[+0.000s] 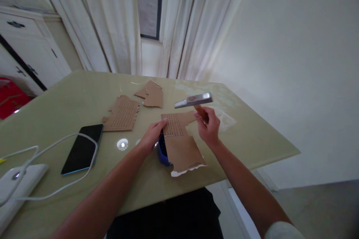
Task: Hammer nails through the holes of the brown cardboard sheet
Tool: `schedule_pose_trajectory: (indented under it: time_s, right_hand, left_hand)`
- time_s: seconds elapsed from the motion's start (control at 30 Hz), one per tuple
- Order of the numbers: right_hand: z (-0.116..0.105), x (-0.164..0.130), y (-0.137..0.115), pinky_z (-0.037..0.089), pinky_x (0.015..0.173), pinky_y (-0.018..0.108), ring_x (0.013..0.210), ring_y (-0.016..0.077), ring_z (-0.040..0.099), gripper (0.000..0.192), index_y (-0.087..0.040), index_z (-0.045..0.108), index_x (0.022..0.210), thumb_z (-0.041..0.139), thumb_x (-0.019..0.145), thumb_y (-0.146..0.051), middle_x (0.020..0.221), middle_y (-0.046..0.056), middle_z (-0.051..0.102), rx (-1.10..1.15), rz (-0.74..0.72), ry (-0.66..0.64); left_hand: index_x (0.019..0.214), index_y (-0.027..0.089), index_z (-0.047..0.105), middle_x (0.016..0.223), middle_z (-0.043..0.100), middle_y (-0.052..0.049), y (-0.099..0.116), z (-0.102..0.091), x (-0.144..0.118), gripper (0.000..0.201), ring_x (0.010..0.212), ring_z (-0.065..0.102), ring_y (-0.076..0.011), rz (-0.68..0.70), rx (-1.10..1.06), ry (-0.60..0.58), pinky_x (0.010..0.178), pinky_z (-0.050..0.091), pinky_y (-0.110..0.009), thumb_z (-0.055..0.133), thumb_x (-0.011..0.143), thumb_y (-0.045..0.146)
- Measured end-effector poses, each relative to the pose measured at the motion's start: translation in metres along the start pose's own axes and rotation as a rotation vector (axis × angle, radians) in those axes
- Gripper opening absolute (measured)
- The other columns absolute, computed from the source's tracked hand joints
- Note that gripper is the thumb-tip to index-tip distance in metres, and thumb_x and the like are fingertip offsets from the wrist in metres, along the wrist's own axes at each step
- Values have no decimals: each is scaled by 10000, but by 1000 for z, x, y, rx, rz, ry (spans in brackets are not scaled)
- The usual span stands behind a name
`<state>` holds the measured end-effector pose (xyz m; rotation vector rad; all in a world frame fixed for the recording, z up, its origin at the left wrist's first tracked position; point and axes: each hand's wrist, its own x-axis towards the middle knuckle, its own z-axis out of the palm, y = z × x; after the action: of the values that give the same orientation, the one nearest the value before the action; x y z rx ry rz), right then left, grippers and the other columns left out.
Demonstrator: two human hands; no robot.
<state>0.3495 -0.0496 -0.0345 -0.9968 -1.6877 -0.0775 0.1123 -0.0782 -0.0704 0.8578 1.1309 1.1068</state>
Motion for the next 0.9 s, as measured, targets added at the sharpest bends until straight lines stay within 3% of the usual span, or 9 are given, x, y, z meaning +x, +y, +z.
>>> schedule_pose_trajectory:
  time_s: [0.13, 0.33, 0.7, 0.9]
  right_hand:
    - [12, 10, 8, 391, 586, 283, 629, 160, 471, 314, -257, 593, 989, 656, 1048, -559, 692, -64, 503, 88, 205, 197]
    - [23, 13, 24, 397, 602, 290, 671, 170, 464, 388, -265, 577, 975, 642, 1032, -643, 713, -52, 460, 183, 333, 196]
    - [21, -17, 51, 369, 499, 287, 520, 139, 458, 309, -292, 540, 1029, 669, 1061, -571, 672, -76, 482, 313, 369, 230]
    - [9, -9, 42, 299, 403, 241, 428, 101, 363, 335, -306, 469, 993, 655, 1091, -566, 620, -109, 424, 577, 353, 285]
  left_hand:
    - [910, 154, 841, 1015, 877, -170, 3, -5, -2, 662, 1033, 818, -356, -63, -11, -115, 971, 623, -421, 938, 656, 757]
    - [1019, 149, 863, 1065, 876, -165, 8, -11, -11, 604, 965, 818, -314, -123, 83, -227, 867, 640, -379, 1019, 658, 608]
    - [1088, 189, 865, 1100, 875, -147, 11, -17, -17, 580, 981, 827, -323, -206, 201, -200, 824, 659, -368, 997, 711, 610]
    - [1034, 192, 864, 1030, 872, -129, 14, -17, -21, 587, 904, 819, -314, -273, 226, -148, 774, 656, -367, 1013, 667, 625]
